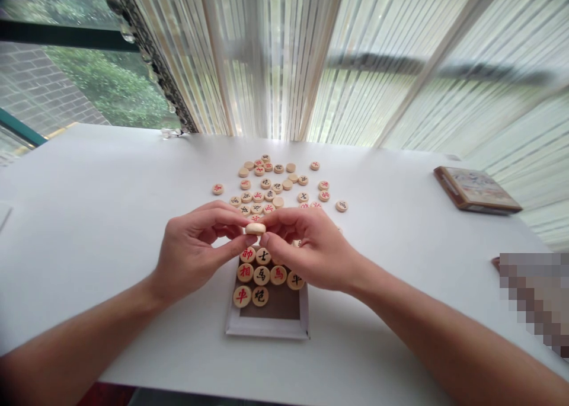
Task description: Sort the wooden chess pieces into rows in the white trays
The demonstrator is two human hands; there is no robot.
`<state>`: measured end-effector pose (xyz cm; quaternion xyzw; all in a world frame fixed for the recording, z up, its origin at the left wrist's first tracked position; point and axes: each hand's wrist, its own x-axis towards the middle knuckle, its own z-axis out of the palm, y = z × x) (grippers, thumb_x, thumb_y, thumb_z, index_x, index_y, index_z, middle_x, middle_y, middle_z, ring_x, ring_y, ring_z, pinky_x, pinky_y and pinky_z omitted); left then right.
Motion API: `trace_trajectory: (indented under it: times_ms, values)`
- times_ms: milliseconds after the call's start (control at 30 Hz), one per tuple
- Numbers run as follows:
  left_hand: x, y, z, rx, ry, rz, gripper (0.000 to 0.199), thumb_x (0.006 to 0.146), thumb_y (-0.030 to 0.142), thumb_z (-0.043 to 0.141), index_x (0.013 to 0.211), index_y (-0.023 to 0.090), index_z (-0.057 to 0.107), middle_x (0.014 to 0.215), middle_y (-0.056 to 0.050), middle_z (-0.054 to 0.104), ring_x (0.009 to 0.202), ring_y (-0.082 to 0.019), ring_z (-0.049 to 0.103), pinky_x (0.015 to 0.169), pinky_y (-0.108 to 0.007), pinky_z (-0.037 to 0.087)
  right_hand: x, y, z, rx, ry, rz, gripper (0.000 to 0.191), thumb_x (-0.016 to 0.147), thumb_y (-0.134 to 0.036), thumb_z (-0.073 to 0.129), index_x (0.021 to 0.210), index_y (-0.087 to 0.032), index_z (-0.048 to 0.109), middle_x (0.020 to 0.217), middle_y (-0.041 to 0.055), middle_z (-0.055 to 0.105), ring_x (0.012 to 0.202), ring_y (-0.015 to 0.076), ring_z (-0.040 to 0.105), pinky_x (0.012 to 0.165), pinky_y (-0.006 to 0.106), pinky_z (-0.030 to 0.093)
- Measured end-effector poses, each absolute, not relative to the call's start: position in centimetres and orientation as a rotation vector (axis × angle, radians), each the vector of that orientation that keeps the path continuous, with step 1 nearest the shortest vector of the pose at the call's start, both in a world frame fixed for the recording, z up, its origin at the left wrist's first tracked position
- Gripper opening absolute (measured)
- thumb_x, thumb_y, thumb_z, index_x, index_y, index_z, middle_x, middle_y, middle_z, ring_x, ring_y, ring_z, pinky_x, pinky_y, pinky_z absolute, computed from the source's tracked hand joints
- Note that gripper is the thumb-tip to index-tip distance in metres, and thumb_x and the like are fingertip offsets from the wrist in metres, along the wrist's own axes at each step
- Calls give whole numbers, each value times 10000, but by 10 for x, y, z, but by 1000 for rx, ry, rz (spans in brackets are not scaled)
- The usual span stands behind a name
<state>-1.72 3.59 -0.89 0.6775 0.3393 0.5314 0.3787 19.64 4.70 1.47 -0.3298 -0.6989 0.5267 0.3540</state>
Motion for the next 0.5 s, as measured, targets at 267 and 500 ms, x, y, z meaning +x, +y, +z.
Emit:
trace_trajectory:
  times_ms: [267,500]
  values:
    - [-21,37,-11,2161,827,1475,181,880,48,809,982,196,826,943,-38,768,814,-126,730,701,-226,623,204,49,29,-943,-1955,1267,171,877,-277,866,1023,-190,847,902,60,820,757,181,721,664,275,589]
    - [-22,37,-13,2284,808,1461,139,885,72,823,962,189,821,957,-48,762,866,-145,750,780,-257,626,209,52,33,-963,-2049,1305,164,866,-264,866,995,-176,817,817,35,796,700,165,707,640,273,583]
